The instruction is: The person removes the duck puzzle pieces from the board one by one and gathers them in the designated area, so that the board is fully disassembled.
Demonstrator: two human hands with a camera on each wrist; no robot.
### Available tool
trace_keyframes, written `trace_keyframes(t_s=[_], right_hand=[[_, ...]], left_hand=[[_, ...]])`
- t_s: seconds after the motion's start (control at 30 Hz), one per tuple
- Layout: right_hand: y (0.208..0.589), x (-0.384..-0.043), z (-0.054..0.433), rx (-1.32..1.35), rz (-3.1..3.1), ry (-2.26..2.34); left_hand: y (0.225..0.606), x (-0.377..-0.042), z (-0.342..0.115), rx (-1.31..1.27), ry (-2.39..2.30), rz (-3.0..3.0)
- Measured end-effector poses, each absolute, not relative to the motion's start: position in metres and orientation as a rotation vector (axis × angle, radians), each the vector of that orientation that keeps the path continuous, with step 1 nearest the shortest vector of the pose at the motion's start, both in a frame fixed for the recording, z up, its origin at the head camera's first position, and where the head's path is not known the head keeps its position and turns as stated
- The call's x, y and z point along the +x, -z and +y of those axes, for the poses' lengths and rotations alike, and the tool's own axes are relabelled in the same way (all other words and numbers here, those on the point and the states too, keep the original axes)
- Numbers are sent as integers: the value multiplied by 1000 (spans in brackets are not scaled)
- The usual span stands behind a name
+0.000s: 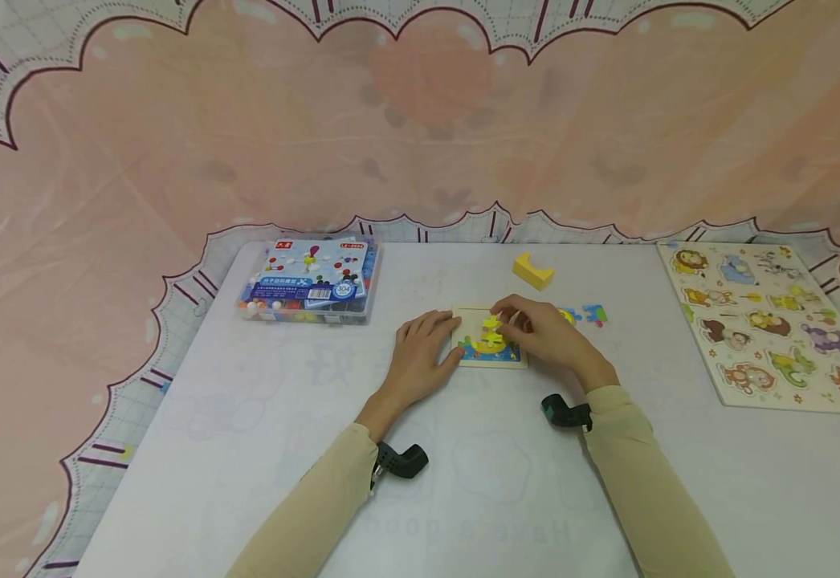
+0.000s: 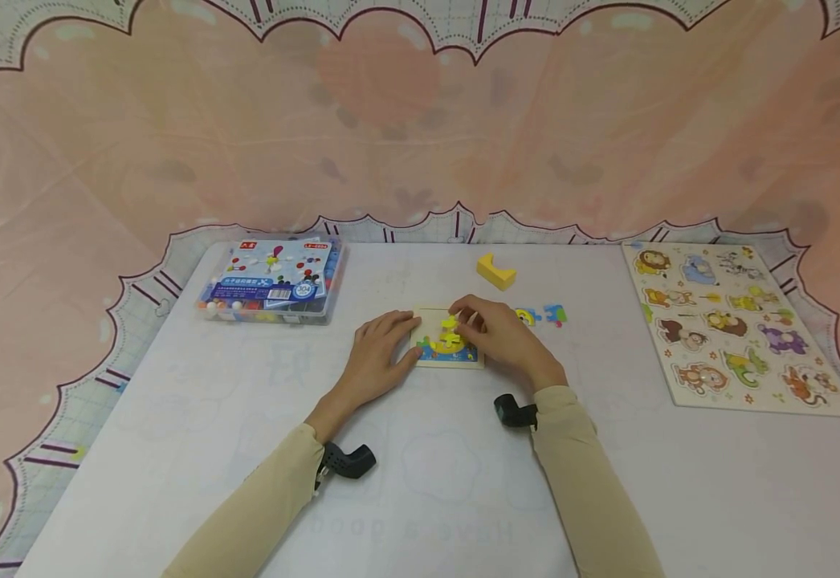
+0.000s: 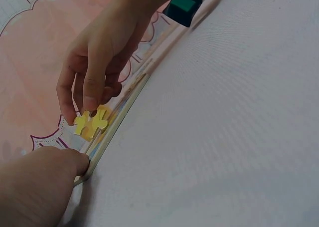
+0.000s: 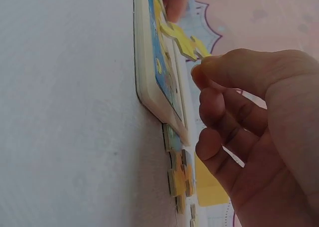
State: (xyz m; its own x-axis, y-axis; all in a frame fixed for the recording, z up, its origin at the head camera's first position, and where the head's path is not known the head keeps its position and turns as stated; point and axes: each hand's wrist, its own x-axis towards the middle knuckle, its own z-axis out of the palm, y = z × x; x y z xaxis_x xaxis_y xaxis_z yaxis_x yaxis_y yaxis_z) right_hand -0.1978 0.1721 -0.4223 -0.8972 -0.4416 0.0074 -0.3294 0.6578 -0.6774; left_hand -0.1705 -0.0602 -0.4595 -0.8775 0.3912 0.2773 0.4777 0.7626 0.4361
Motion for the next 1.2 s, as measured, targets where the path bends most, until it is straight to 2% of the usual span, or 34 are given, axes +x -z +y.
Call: trace_keyframes(t_s=[0.4, 0.83, 1.2], right_hand=[[423, -201, 184, -666, 2715, 1098], [422, -203, 198, -495, 2668, 1132], [420, -203, 208, -492, 2685, 1136]], left_hand=[[460, -171, -60, -693, 777, -2785], [460, -170, -60, -692, 777, -2777], [460, -171, -60, -693, 773, -2780]])
